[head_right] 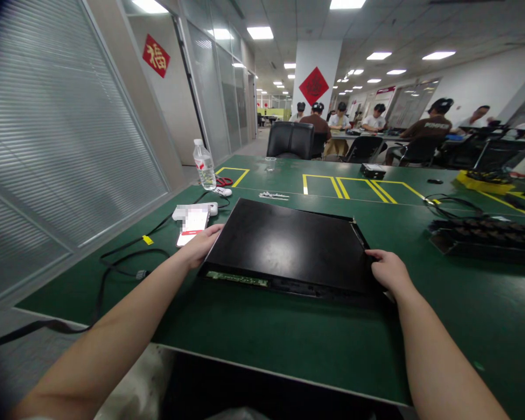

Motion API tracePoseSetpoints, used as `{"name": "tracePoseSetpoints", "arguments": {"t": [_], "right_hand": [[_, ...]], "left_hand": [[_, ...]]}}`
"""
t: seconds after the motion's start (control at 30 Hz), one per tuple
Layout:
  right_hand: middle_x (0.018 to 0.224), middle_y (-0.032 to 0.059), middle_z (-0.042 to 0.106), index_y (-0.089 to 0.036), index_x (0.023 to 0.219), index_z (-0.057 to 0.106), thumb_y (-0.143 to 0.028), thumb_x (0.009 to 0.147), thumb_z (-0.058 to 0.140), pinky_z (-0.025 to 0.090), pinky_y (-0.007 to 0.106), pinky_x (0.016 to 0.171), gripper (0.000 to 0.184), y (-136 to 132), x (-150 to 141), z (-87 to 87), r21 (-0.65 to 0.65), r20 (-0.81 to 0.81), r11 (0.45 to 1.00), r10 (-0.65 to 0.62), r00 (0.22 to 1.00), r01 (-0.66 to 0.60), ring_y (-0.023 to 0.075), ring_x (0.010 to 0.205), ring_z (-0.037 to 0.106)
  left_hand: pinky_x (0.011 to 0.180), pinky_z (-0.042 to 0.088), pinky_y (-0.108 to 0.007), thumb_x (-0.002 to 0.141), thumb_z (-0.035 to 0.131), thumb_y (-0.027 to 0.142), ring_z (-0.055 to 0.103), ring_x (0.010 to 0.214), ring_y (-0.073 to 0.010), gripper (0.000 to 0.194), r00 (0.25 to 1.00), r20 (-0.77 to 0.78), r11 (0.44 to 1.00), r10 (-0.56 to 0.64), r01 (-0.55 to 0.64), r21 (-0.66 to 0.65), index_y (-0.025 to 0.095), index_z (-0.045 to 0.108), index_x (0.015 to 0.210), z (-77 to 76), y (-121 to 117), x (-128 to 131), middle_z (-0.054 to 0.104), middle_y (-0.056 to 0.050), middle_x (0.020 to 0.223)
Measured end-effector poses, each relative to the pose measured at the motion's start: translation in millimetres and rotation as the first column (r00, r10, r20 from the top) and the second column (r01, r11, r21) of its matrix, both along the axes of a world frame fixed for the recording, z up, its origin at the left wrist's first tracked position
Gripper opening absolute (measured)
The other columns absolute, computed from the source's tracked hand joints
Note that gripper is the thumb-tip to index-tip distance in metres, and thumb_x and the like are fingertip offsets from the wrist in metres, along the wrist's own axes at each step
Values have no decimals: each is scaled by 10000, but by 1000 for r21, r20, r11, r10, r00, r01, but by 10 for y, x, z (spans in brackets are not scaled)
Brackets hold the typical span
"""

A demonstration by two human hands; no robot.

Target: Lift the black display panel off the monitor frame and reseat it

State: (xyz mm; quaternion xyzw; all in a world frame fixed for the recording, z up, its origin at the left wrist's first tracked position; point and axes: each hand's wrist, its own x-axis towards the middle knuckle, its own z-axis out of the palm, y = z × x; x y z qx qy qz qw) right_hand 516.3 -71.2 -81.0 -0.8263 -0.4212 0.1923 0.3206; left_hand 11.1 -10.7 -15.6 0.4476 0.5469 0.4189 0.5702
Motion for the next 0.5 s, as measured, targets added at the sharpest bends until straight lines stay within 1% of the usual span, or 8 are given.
{"name": "tracePoseSetpoints", "arguments": {"t": [0.03,0.1,0.23,0.37,0.43,0.5], "right_hand": [[984,124,845,-183,1217,881,-51,662,650,585,329,772,616,0,-8,8,-16,7,1000,3,1000,-3,281,879,790],[978,128,841,-158,1271,870,-30,670,636,580,329,795,658,-3,-26,32,-50,30,999,8,1000,-7,279,894,789],[955,123,834,-156,1278,873,-20,680,637,576,328,824,657,-9,-44,65,-64,80,998,26,996,-21,282,920,791],[944,118,835,-171,1254,877,-31,694,634,588,341,836,627,2,-31,37,-56,115,998,47,992,-41,291,941,794],[953,121,841,-176,1243,880,-41,680,644,594,348,838,626,15,-21,11,-49,130,998,55,990,-49,297,942,797],[985,128,848,-177,1237,884,-49,669,651,596,346,837,627,30,-9,-17,-47,145,997,64,987,-58,298,957,801]], "left_hand": [[649,571,-242,898,926,479,810,805,-211,446,1000,-18,1000,-1,1,28,183,795,1205,-8,1,-3,842,-49,882],[659,560,-239,902,911,500,807,841,-210,418,999,-41,997,-2,5,74,183,810,1153,-23,4,-9,846,-45,899],[681,563,-256,858,934,489,801,852,-221,433,999,-39,994,-13,18,112,184,817,1142,-31,2,-22,842,-38,891],[695,575,-276,819,945,429,791,803,-226,392,998,-63,995,-23,29,97,178,826,1095,-10,2,-36,832,-41,846],[687,580,-285,805,929,376,773,755,-221,324,995,-103,996,-17,26,81,181,830,1044,1,12,-49,822,-32,807],[682,582,-292,801,876,303,749,709,-213,223,988,-151,997,-11,22,73,191,833,989,5,28,-71,808,-16,765]]}}
